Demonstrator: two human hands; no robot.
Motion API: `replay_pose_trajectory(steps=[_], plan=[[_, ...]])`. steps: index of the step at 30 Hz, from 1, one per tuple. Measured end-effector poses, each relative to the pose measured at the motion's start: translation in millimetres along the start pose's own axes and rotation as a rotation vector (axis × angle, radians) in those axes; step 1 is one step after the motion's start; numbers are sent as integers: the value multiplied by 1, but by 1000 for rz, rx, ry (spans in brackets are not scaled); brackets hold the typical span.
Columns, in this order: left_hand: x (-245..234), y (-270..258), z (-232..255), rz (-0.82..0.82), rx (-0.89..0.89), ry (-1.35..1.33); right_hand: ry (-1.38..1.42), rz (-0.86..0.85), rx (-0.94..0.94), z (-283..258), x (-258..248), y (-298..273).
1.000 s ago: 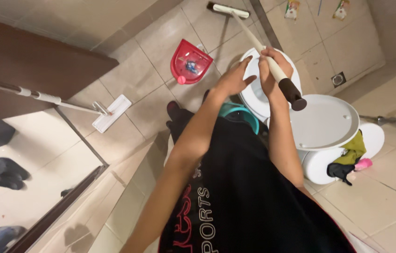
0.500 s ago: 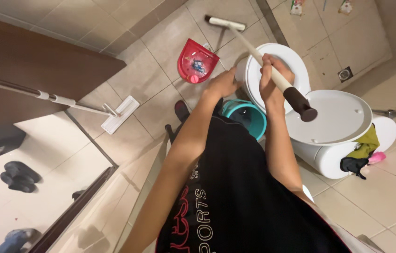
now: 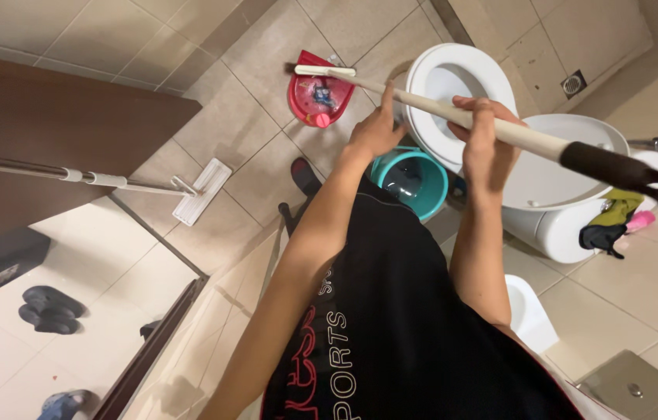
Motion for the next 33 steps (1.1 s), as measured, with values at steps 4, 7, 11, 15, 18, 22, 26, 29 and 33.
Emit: replay_pose_trajectory(steps=[4,7,11,15,18,22,26,29,33], plan=[[4,-2,8,24,98,19,15,74,15,-9,-12,-8],[-6,-9,24,81,162,-13,2,100,-3,-16,-18,-11],[-12,-17,38,-26,34,-25,-13,145,-22,-25,-25,-9],[-16,-12,59,124,276,-235,-71,88,-141,-39,-33,-4],[-19,-5,75,208,408,-379,-60,-7,-314,-42,-33,6],[-25,-1,107,279,659,-507,-125,-164,-576,-50,-20,21],[-17,15,120,256,606,-444,-280,-282,-584,-51,-10,22],[-10,35,116,162,444,-393,-305,-413,-649,-45,-8,33],[3,54,111,141,454,-264,-306,-416,-545,-10,-9,62]])
Point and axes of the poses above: each hand's wrist, its own y-axis towards the middle knuckle, its own x-axis out of the palm, z = x × y, the point moved 5 cm from there along y, towards the middle knuckle, and after that the axes turned 2 degrees about -x, right-handed, at the moved point
